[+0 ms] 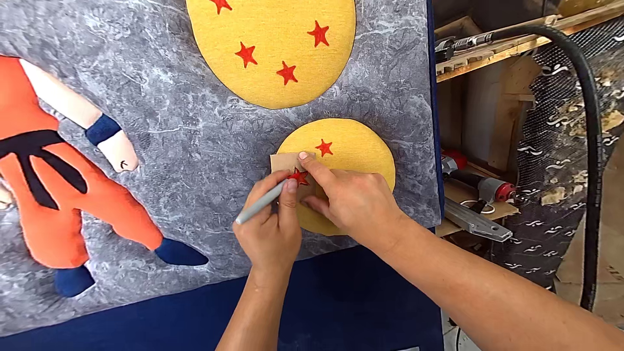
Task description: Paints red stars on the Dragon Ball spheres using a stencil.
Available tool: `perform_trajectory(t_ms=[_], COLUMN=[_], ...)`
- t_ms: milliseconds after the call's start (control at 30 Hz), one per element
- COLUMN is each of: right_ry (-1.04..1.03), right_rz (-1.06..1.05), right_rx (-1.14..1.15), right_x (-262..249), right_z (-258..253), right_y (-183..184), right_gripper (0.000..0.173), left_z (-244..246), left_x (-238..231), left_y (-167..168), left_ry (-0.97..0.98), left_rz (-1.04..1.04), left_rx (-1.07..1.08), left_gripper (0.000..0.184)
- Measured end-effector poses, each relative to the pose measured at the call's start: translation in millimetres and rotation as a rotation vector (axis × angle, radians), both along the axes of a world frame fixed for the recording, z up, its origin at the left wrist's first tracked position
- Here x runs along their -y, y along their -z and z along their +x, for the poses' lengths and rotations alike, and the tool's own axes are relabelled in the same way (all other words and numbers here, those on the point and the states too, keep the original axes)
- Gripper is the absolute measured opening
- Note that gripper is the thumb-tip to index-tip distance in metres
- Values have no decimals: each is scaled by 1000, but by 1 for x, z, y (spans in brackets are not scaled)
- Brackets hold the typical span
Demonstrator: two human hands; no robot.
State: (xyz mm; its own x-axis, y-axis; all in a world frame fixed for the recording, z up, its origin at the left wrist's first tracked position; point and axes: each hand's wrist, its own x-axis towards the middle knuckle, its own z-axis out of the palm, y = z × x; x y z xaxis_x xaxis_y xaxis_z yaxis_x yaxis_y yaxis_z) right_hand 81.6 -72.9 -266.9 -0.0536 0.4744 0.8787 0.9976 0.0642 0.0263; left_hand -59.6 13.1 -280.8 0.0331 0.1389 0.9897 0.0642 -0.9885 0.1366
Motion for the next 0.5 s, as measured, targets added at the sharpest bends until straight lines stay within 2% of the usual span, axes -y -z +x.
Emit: perform_trajectory(t_ms=[200, 333, 500], right_ry=[9, 3, 7], right_rz=[5, -4, 18], right_rx=[3, 1, 7], right_x=[0, -1, 0], right_z=[0, 0, 1], right_y=[0, 0, -1], right_gripper=[61, 63, 61], left_z=[-5, -4, -3], left_x=[-1, -2, 0], left_y=[11, -2, 6], left_ry=[9, 18, 32], left_rz=[26, 23, 15], left_rx=[-51, -32, -39], left_gripper=[20, 20, 19])
